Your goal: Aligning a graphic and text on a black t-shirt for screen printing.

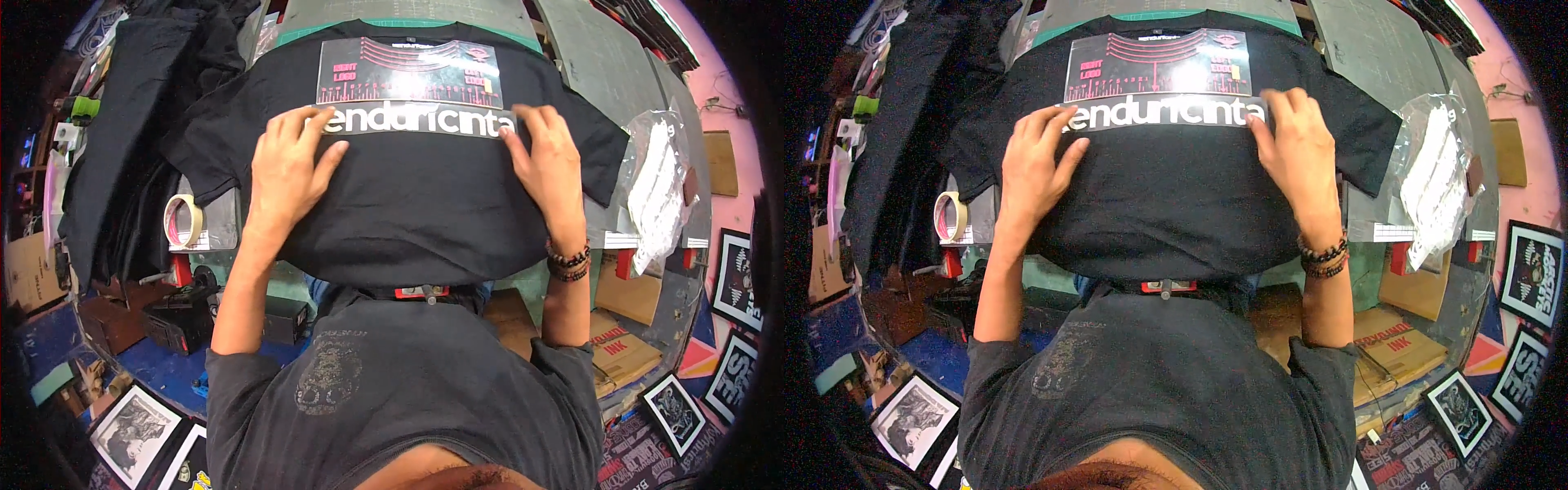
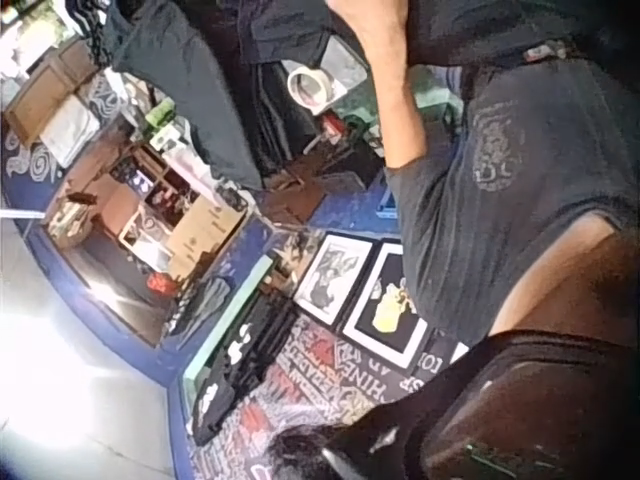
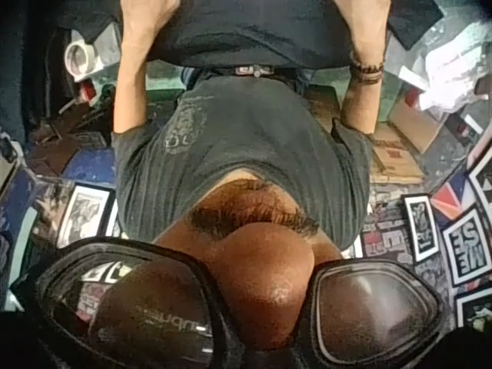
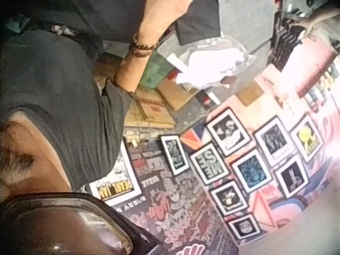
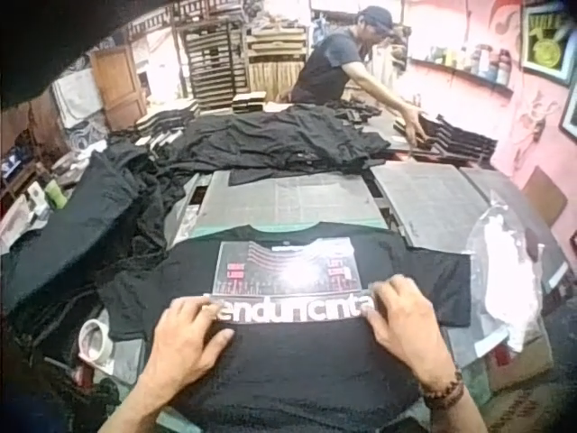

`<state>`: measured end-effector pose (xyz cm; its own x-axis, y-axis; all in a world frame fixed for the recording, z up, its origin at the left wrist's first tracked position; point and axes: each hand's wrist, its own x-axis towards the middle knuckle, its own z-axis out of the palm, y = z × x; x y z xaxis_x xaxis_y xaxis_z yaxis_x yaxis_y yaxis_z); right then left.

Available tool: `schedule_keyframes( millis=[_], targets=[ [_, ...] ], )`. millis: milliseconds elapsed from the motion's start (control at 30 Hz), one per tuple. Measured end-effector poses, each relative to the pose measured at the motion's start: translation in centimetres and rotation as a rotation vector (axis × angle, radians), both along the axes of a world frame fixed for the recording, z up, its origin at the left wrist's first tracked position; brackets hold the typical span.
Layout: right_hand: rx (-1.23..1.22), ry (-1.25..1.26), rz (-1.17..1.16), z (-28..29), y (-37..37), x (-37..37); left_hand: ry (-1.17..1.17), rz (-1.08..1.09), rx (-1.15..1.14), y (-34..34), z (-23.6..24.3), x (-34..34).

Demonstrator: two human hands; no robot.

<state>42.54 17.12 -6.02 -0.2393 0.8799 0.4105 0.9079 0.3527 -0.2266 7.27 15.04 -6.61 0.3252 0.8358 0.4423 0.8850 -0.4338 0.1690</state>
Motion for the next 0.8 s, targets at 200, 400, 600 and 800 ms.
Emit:
schedule_keyframes(
  millis=[200,400,600,800],
  targets=[
    [0.02,0.037,0.103,-2.4,2.0,0.2,-0.075,-0.001,-0.1,1.5,-1.2,0.0],
    [-0.095,-0.081,0.056,-4.9,2.4,1.1,-0.05,0.021,-0.164,3.9,-3.3,-0.8],
    [-0.084,-0.144,-0.003,-5.6,2.4,1.4,0.076,0.084,-0.149,4.1,-4.1,-1.2],
    [-0.089,-0.18,-0.013,-5.3,2.3,1.3,0.161,0.148,-0.148,4.0,-4.2,-1.1]
  ],
)
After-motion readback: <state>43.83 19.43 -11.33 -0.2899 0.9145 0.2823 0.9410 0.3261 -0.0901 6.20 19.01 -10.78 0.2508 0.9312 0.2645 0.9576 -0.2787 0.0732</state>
